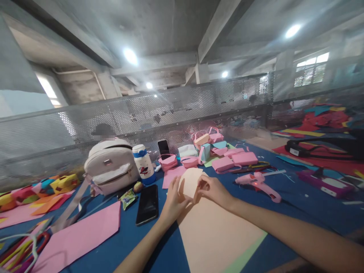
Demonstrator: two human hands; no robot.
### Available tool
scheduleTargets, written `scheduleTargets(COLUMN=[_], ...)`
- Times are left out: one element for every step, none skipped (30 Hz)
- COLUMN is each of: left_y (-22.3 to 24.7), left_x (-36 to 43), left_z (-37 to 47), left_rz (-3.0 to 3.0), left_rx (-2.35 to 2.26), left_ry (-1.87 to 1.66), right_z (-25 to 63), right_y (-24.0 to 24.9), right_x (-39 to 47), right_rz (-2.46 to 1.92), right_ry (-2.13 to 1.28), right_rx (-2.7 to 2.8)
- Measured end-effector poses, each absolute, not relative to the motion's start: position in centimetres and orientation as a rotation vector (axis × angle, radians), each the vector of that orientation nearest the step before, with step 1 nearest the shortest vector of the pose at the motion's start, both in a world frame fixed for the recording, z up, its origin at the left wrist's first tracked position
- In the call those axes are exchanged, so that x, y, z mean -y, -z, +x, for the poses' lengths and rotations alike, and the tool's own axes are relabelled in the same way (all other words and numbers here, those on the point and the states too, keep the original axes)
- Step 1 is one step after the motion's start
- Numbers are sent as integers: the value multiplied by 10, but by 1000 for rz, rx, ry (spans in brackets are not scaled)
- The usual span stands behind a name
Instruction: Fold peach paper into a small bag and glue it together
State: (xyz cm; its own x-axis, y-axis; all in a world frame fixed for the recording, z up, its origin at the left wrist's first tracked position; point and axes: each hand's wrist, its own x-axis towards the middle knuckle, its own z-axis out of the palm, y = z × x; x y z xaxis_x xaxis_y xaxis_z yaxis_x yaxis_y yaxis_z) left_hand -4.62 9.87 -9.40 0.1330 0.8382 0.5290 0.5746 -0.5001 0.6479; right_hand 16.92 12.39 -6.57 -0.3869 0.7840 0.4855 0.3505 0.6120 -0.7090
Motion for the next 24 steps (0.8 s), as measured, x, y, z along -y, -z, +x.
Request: scheduleTargets(left_y=[93,92,91,91,90,89,89,89,88,88,88,88,87,86,85,84,83,83,83,83,85,87,89,92], left_x=[-98,-97,-96,-95,-95,-94,-93,-92,-91,-91,-90,-90,-89,-89,-88,-88,-87,-87,-87,-87,-88,-89,-91,-93], left_z=[-46,-45,-45,-45,-44,-44,-44,-44,-44,-44,-44,-44,-43,-43,-43,-43,-42,-42,-42,-41,-41,-41,-41,-41], left_rz=[2136,2148,2159,2168,2173,2175,2175,2175,2175,2174,2173,2170,2165,2162,2159,2159,2158,2151,2136,2107,2064,2009,1945,1880], left_rx=[-1373,-1370,-1369,-1372,-1375,-1378,-1378,-1374,-1364,-1350,-1334,-1318,-1301,-1283,-1264,-1243,-1223,-1209,-1207,-1218,-1240,-1267,-1295,-1317], left_ry=[-1286,-1268,-1252,-1237,-1222,-1207,-1192,-1182,-1178,-1179,-1181,-1183,-1184,-1182,-1180,-1180,-1184,-1195,-1214,-1243,-1277,-1311,-1339,-1354], right_z=[169,169,170,170,170,170,170,170,171,171,172,172,173,174,175,176,177,177,178,178,178,178,177,177], right_y=[65,64,63,62,62,61,60,59,59,58,58,57,57,56,56,56,55,54,53,52,51,50,49,49], right_x=[-123,-122,-121,-120,-118,-117,-116,-115,-114,-113,-113,-113,-113,-114,-114,-114,-114,-114,-114,-114,-114,-113,-113,-113], right_rz=[-896,-897,-898,-897,-895,-890,-886,-874,-851,-817,-774,-727,-682,-646,-624,-610,-599,-589,-584,-584,-589,-595,-602,-608], right_ry=[-632,-618,-600,-581,-561,-543,-531,-514,-483,-435,-368,-286,-194,-102,-20,57,125,180,216,233,231,217,193,165], right_rx=[1982,1981,1979,1977,1977,1977,1977,1979,1988,2007,2030,2056,2079,2099,2115,2129,2142,2154,2160,2160,2153,2140,2124,2109])
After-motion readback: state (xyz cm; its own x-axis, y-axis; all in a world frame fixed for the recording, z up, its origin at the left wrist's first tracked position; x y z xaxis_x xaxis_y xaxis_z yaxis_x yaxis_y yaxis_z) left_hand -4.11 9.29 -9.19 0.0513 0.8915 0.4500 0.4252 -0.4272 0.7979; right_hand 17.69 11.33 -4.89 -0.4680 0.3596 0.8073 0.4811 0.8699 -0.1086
